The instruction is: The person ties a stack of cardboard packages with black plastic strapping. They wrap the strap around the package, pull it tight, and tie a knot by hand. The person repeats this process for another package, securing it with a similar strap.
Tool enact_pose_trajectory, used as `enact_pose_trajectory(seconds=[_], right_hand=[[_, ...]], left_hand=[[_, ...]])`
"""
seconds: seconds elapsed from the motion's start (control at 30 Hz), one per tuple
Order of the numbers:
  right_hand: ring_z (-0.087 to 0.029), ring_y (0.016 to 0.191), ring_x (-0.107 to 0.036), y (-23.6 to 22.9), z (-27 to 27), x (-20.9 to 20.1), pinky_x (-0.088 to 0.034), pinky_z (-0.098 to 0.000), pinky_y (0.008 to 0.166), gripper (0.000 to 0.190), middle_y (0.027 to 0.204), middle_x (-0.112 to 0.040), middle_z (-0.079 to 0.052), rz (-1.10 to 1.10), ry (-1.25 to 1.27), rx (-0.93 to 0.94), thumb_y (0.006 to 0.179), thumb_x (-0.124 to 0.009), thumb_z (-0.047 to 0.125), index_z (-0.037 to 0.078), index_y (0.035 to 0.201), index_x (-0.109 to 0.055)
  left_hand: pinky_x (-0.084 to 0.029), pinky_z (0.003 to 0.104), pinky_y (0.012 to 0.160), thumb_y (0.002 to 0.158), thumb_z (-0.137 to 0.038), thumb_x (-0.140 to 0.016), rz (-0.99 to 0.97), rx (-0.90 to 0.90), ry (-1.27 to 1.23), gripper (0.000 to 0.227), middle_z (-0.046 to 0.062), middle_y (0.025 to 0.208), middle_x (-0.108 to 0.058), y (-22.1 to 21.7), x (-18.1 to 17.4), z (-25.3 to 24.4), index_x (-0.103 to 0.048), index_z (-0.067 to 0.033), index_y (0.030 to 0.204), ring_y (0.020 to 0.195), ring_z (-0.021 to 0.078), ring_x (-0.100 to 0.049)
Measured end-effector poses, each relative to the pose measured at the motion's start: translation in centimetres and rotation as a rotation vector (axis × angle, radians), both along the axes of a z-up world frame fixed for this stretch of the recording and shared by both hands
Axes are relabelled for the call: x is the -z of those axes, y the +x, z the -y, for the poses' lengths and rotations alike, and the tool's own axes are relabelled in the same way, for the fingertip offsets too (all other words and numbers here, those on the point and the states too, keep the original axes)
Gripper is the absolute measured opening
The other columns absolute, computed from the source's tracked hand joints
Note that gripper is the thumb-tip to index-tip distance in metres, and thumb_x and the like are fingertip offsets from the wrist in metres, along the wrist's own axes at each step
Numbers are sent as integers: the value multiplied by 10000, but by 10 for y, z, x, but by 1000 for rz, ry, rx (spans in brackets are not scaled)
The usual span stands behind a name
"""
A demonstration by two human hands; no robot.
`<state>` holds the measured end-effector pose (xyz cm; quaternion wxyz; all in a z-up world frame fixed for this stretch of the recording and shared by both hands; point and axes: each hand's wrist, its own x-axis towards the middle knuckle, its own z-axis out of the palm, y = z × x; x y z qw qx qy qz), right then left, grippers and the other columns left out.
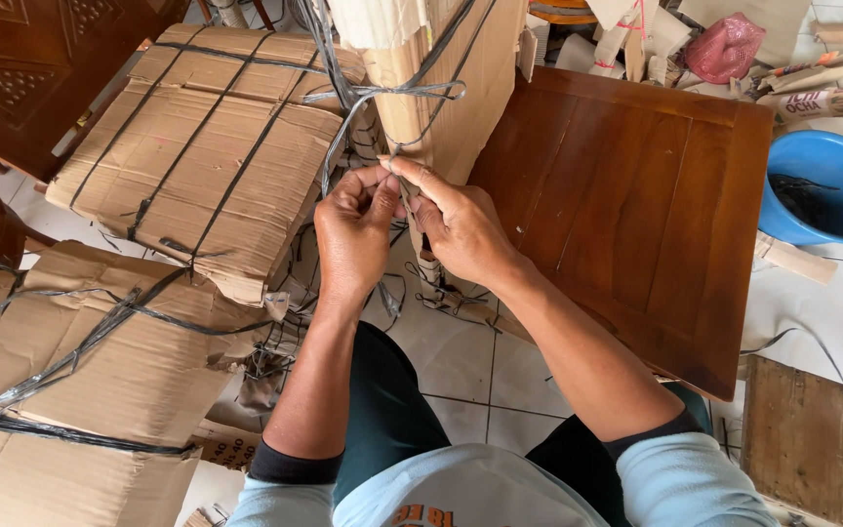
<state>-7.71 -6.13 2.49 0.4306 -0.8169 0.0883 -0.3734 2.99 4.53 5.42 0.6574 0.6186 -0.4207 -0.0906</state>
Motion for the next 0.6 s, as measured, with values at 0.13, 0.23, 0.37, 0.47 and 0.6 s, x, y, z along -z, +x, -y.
enact_pose_trajectory(seconds=[0.13,0.23,0.37,0.47,0.6], right_hand=[[-235,622,-634,1,1,4,-544,-362,634,523,718,-692,-126,-34,-45,14,1018,-559,-29,190,1492,-544],[-272,661,-674,5,6,8,-562,-392,658,527,759,-707,-146,-45,-84,31,1019,-567,-24,190,1500,-528],[-366,712,-720,1,2,-11,-576,-481,679,538,826,-731,-211,-82,-148,12,1016,-572,-32,187,1504,-505],[-428,850,-735,-7,-13,-43,-595,-523,735,552,1012,-744,-236,-166,-219,62,1019,-524,-19,199,1523,-480],[-392,923,-743,-6,-21,-54,-612,-507,794,575,1096,-738,-226,-193,-249,112,1018,-496,-33,199,1542,-455]], left_hand=[[-385,235,550,1030,-87,-639,-44,0,-15,139,91,645,-675,-4,-4,1,-723,21,1058,600,82,-507],[-381,229,548,1019,-98,-666,-58,3,-22,135,93,653,-682,-7,-8,2,-731,19,1034,605,79,-522],[-379,224,522,1022,-111,-658,-21,-68,-56,180,72,618,-668,-7,-5,6,-767,-52,891,599,50,-502],[-479,250,603,1026,-93,-648,-41,-120,-114,151,110,717,-717,-10,-1,7,-768,-36,953,690,93,-588],[-535,269,644,1014,-69,-676,-30,-211,-186,104,152,796,-736,-6,13,12,-764,-15,1025,770,121,-650]])
